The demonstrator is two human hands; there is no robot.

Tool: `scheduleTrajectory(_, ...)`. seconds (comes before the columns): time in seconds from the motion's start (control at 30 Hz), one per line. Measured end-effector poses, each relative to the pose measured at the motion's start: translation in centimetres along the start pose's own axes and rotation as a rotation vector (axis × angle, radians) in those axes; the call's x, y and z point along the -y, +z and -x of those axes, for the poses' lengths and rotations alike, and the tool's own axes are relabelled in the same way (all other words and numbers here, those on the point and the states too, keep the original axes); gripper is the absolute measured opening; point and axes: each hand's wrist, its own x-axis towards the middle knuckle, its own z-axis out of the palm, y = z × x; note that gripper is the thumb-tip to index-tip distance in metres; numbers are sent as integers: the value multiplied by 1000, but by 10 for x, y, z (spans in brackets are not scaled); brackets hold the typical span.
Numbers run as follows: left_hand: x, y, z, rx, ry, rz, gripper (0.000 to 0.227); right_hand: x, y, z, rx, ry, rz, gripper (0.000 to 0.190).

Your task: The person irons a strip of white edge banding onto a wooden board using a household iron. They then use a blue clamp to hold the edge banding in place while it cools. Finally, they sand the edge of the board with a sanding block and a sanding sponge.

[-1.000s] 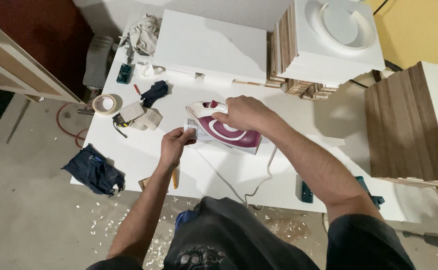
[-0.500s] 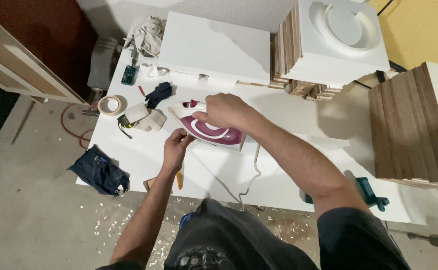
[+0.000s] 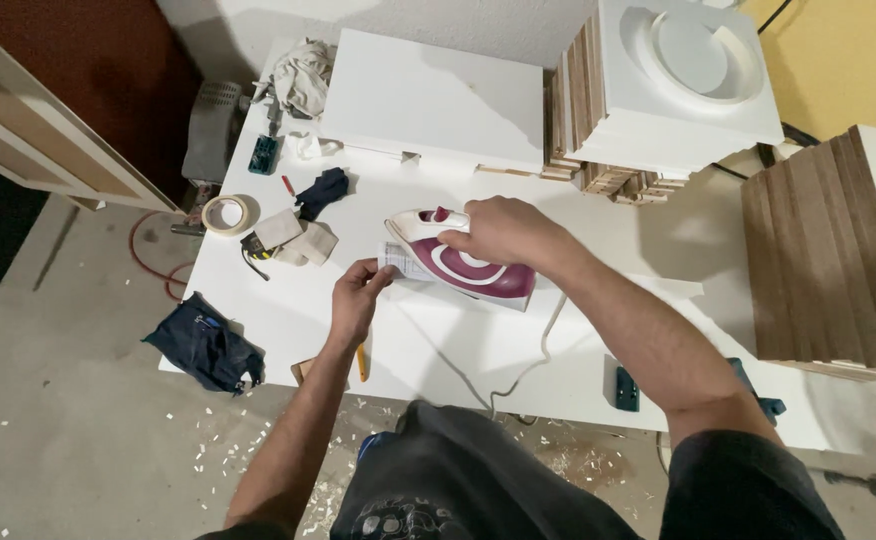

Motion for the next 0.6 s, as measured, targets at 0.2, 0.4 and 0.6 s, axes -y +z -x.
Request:
scheduleTrajectory(0.2, -7, 3, 7, -7, 59, -5, 16, 24, 13, -35, -74, -109, -13, 66)
scheduleTrajectory(0.4, 3, 0, 0, -5, 85, 18, 15, 15, 10, -23, -67, -77, -13, 66)
scheduleTrajectory(0.6, 0, -4, -1, 14, 38, 14, 20, 3, -2, 3, -43, -38, -15, 70)
